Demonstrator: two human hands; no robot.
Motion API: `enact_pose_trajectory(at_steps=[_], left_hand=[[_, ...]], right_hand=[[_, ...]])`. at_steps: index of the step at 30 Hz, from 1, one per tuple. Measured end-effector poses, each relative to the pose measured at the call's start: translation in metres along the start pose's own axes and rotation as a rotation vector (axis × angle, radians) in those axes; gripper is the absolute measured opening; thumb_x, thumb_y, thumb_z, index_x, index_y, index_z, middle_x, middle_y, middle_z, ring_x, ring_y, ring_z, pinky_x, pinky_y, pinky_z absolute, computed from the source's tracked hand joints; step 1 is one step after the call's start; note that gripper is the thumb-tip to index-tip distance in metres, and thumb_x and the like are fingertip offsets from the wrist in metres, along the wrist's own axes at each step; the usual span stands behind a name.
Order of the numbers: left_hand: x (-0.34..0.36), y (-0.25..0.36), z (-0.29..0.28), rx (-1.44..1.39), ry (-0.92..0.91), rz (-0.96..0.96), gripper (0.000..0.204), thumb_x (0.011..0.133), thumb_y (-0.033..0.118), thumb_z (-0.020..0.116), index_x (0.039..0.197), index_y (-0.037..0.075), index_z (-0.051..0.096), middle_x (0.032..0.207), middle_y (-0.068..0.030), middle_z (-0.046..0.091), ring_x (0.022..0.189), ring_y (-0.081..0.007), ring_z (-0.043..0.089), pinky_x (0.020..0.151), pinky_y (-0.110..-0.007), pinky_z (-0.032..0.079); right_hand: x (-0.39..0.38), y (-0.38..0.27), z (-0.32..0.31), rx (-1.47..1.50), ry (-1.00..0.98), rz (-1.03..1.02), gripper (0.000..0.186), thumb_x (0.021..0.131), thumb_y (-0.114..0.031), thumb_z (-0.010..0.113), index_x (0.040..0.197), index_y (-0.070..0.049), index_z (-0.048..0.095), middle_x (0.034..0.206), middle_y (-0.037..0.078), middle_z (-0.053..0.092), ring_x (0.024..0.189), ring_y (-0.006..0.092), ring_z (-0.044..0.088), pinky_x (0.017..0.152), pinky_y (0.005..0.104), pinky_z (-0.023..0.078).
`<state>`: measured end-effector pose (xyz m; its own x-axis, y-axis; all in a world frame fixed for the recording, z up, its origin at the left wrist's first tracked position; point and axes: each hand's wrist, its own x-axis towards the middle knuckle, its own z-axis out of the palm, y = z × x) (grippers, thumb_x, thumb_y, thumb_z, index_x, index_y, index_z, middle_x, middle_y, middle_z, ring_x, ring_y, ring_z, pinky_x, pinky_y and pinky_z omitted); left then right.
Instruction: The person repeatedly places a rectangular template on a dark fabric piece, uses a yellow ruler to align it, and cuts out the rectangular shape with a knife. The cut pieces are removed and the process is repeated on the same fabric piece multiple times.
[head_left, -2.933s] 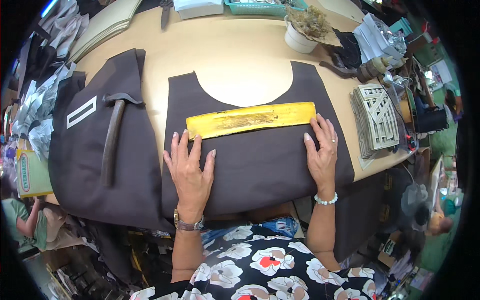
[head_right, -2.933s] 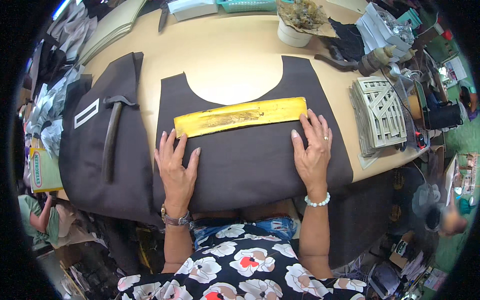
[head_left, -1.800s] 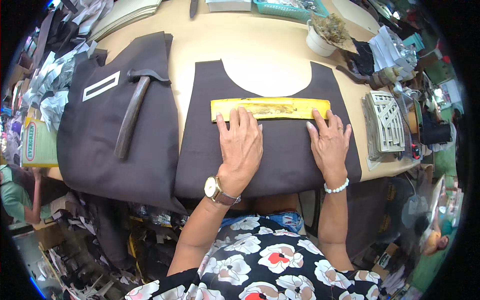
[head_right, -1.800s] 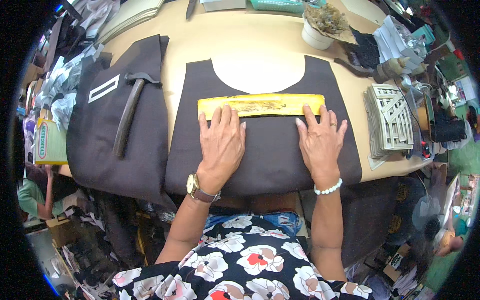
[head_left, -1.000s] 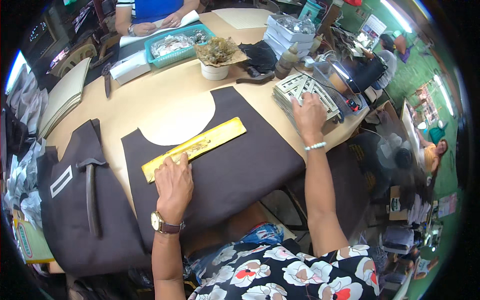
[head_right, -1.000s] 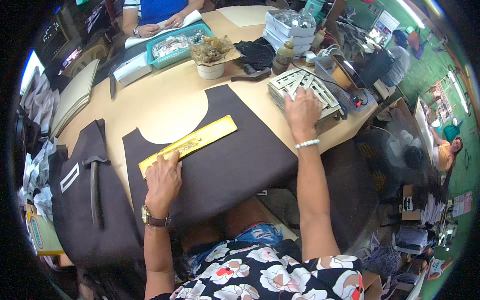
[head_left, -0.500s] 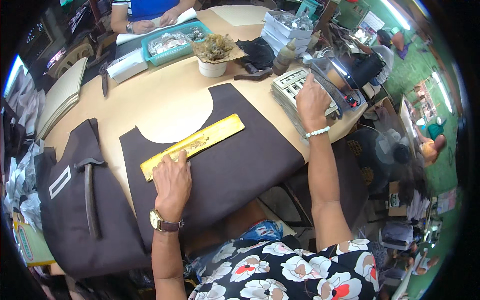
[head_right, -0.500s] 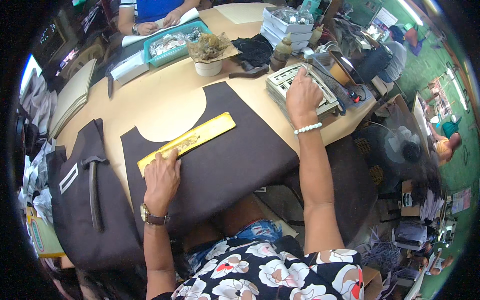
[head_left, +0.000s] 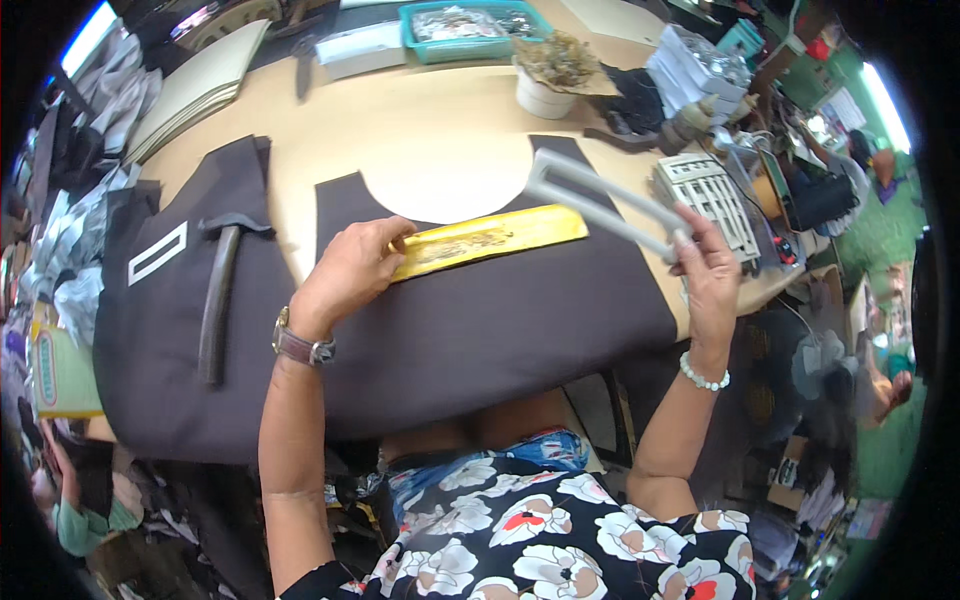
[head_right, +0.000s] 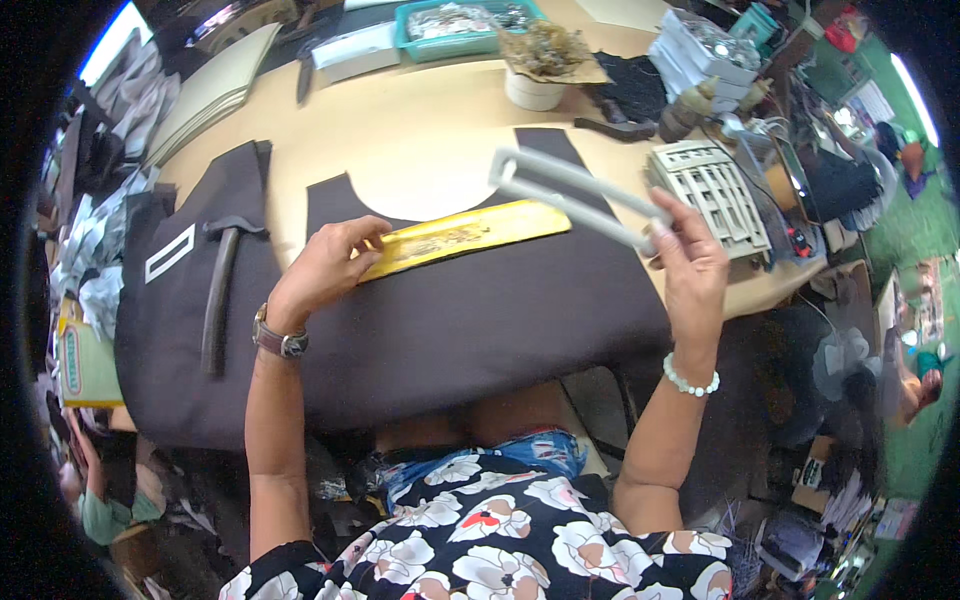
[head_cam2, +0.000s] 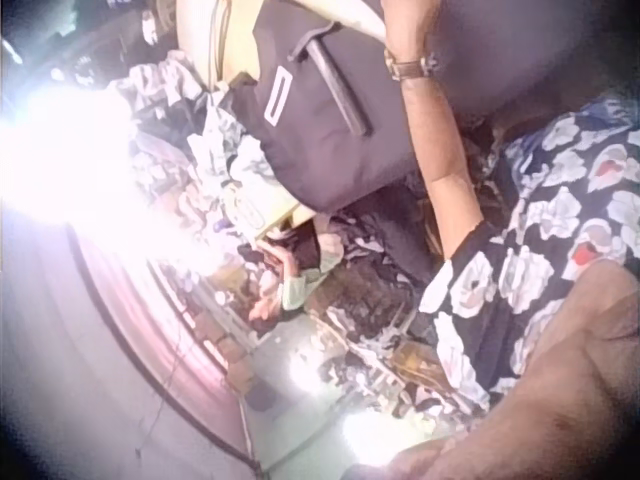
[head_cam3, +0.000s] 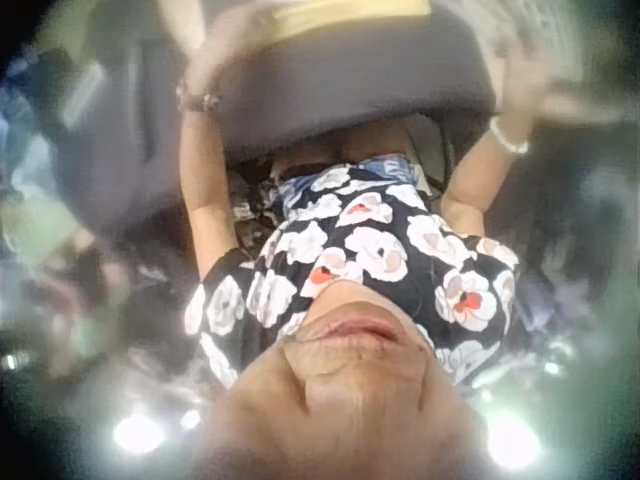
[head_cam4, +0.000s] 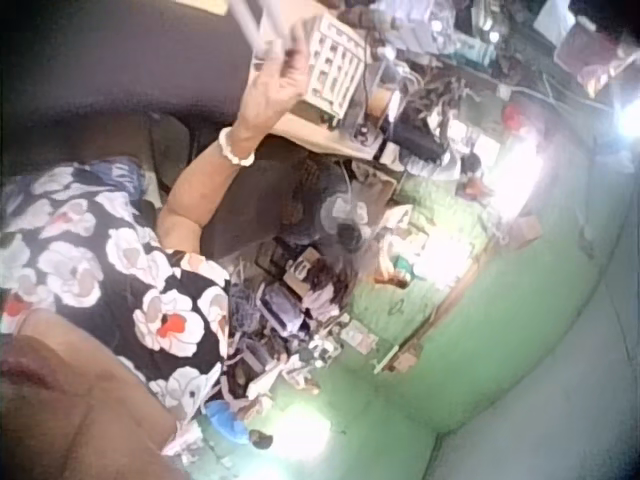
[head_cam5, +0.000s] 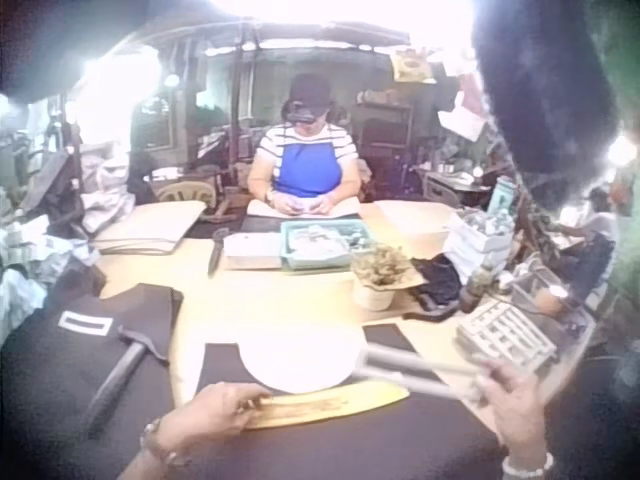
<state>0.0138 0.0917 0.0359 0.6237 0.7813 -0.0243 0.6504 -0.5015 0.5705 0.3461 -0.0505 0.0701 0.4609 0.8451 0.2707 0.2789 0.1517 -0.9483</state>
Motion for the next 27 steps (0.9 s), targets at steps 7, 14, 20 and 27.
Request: enact_pose_trajectory(at_steps=[7,14,20,27], left_hand=[[-0.009,-0.023,0.004,-0.533,-0.052,-0.155,0.047,0.082,0.000,0.059,0.129,0.000,0.051,0.104,-0.0068,0.061,0.091,-0.0137,0.057,0.086,-0.029,0.049],[-0.009,-0.022,0.002,-0.433,-0.057,-0.099,0.063,0.074,0.002,0.067,0.133,-0.001,0.047,0.101,-0.0072,0.059,0.089,-0.0157,0.054,0.083,-0.028,0.048],[-0.010,-0.020,0.004,-0.309,-0.043,-0.035,0.079,0.065,0.006,0.075,0.137,0.002,0.043,0.102,-0.0084,0.057,0.089,-0.0193,0.054,0.085,-0.031,0.048],[-0.011,-0.014,0.007,-0.204,-0.009,-0.019,0.084,0.063,0.006,0.077,0.139,0.003,0.040,0.101,-0.0088,0.056,0.089,-0.0223,0.054,0.086,-0.033,0.048]], right_hand=[[-0.006,0.037,0.070,0.127,-0.405,0.355,0.050,0.086,0.000,0.061,0.133,0.003,0.044,0.080,0.002,0.064,0.065,0.0034,0.054,0.056,0.0165,0.042],[-0.006,0.037,0.092,-0.117,-0.401,0.392,0.055,0.084,-0.001,0.061,0.135,0.005,0.041,0.074,0.000,0.059,0.059,0.0032,0.050,0.050,0.0184,0.042],[-0.006,0.039,0.092,-0.095,-0.377,0.411,0.057,0.082,0.002,0.060,0.135,0.004,0.040,0.073,-0.001,0.058,0.059,0.0021,0.049,0.050,0.0175,0.042],[-0.007,0.039,0.092,-0.071,-0.365,0.397,0.055,0.082,0.001,0.061,0.134,0.005,0.041,0.074,0.001,0.060,0.059,0.0037,0.050,0.053,0.0194,0.043]])
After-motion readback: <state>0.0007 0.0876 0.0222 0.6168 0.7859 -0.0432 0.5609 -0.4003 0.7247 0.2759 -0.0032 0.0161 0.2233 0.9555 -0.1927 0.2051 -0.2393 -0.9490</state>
